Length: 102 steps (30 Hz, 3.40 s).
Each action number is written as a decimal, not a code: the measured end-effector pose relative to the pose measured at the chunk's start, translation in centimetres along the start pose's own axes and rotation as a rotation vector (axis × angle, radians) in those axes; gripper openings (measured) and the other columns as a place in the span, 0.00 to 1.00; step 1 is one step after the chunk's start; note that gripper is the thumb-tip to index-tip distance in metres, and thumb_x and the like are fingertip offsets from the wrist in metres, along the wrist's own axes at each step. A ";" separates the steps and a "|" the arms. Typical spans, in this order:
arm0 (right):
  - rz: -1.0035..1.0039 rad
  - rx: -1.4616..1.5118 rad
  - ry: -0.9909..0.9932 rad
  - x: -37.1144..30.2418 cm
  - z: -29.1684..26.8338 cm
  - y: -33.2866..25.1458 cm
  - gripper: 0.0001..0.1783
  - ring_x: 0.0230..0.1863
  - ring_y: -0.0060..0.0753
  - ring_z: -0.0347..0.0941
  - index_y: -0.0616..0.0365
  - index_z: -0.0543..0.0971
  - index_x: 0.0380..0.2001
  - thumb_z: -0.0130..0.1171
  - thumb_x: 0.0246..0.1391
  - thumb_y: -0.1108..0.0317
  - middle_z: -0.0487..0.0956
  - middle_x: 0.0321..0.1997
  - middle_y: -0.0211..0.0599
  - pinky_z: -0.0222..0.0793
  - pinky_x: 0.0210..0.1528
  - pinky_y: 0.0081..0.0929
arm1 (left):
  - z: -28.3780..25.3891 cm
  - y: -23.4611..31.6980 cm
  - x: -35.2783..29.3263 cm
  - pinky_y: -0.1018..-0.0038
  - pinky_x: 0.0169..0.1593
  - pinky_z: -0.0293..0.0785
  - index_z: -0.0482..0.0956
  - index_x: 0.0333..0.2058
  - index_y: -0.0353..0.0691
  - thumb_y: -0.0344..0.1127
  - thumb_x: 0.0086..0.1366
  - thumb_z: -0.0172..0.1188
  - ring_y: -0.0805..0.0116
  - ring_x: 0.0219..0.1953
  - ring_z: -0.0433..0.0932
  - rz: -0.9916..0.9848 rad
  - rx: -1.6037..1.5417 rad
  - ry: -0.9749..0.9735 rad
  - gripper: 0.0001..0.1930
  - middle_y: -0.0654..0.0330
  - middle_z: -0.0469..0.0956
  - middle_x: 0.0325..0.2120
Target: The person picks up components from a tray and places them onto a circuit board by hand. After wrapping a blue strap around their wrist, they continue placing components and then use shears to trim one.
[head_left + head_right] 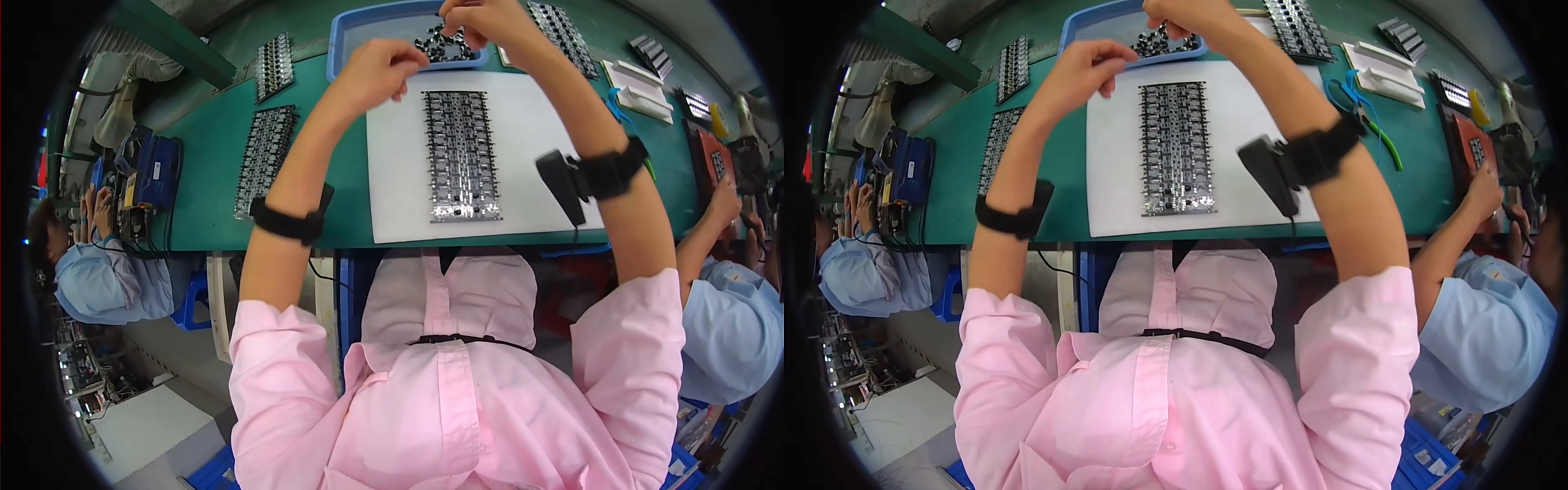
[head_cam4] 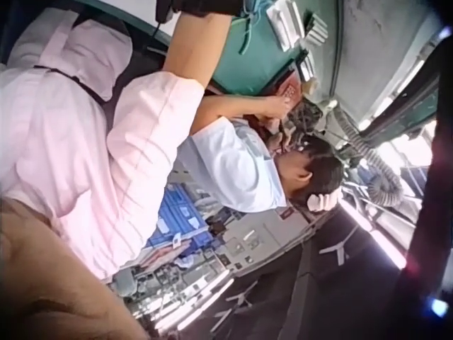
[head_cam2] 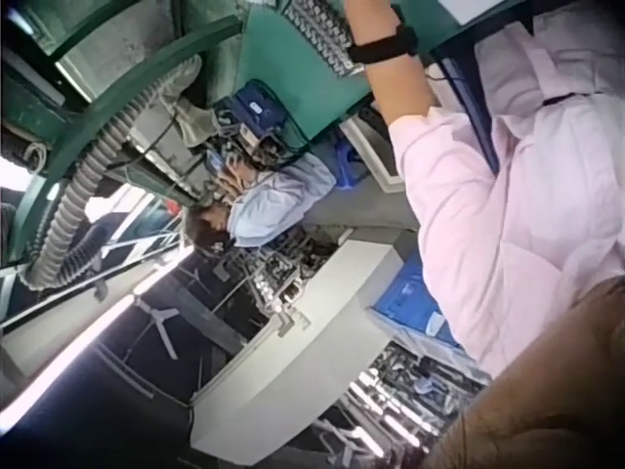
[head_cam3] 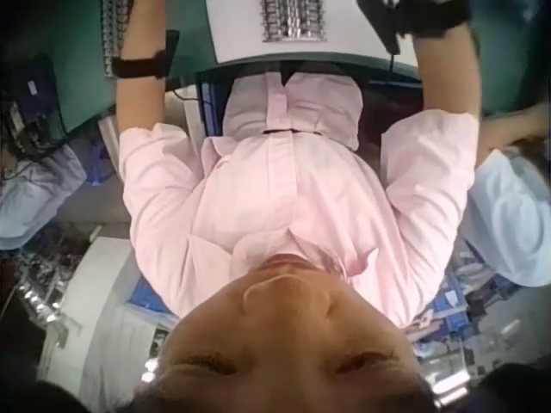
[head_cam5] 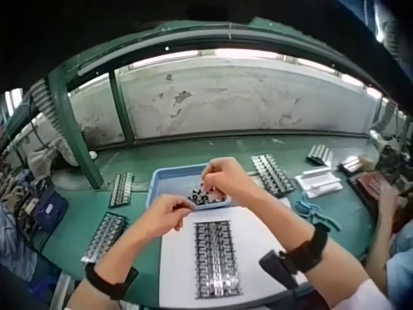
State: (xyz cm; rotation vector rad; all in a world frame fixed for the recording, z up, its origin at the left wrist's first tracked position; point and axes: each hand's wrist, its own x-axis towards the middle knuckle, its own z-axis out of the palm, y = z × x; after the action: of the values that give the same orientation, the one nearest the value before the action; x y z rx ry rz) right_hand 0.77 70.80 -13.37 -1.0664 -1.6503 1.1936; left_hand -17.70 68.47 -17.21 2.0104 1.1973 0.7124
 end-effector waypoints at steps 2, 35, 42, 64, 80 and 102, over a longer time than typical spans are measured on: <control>-0.556 0.126 -0.172 -2.5 -2.1 2.3 0.04 0.14 0.28 0.69 0.63 0.75 0.16 0.52 0.36 0.74 0.73 0.13 0.39 0.63 0.16 0.24 | 1.8 1.3 -2.3 0.84 0.21 0.67 0.75 0.34 0.32 0.28 0.58 0.48 0.81 0.17 0.68 0.006 -0.073 -0.039 0.08 0.66 0.70 0.19; -0.097 -0.228 0.113 -14.7 1.7 9.0 0.07 0.22 0.18 0.67 0.64 0.75 0.28 0.55 0.41 0.82 0.74 0.25 0.33 0.60 0.21 0.15 | 8.8 1.5 -8.1 0.83 0.23 0.65 0.74 0.32 0.32 0.22 0.55 0.51 0.79 0.19 0.68 -0.255 -0.445 0.037 0.06 0.61 0.71 0.26; -0.271 -0.407 0.215 -14.3 3.4 10.4 0.08 0.24 0.27 0.68 0.63 0.76 0.26 0.57 0.37 0.82 0.71 0.25 0.36 0.63 0.25 0.19 | 9.2 -0.2 -8.0 0.84 0.23 0.63 0.72 0.32 0.32 0.22 0.56 0.51 0.80 0.19 0.66 -0.054 -0.211 0.136 0.05 0.62 0.72 0.26; -0.285 -0.670 0.089 -13.7 4.7 10.0 0.06 0.23 0.40 0.66 0.61 0.71 0.24 0.55 0.39 0.80 0.68 0.23 0.38 0.61 0.25 0.29 | 10.2 -1.6 -8.5 0.69 0.25 0.65 0.72 0.27 0.37 0.25 0.52 0.55 0.58 0.22 0.71 0.116 0.076 0.175 0.03 0.57 0.68 0.25; -0.257 -0.501 0.170 -14.9 3.1 11.1 0.07 0.24 0.39 0.65 0.60 0.72 0.25 0.55 0.39 0.80 0.68 0.23 0.37 0.60 0.27 0.29 | 11.6 -0.1 -7.6 0.81 0.20 0.57 0.77 0.28 0.37 0.23 0.50 0.58 0.77 0.16 0.62 0.081 0.022 0.243 0.05 0.63 0.69 0.21; -0.324 -0.517 0.189 -14.8 -0.2 11.6 0.05 0.25 0.41 0.64 0.59 0.72 0.26 0.53 0.42 0.78 0.68 0.25 0.36 0.59 0.27 0.31 | 13.0 2.6 -5.1 0.80 0.19 0.57 0.77 0.27 0.37 0.23 0.50 0.58 0.76 0.16 0.63 0.039 0.138 0.202 0.05 0.63 0.69 0.20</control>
State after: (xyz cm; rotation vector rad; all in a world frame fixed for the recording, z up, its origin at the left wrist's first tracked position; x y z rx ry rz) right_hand 7.48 59.15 -26.52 -1.1176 -1.9371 0.4489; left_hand -8.95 59.46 -23.74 2.1189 1.3589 0.8910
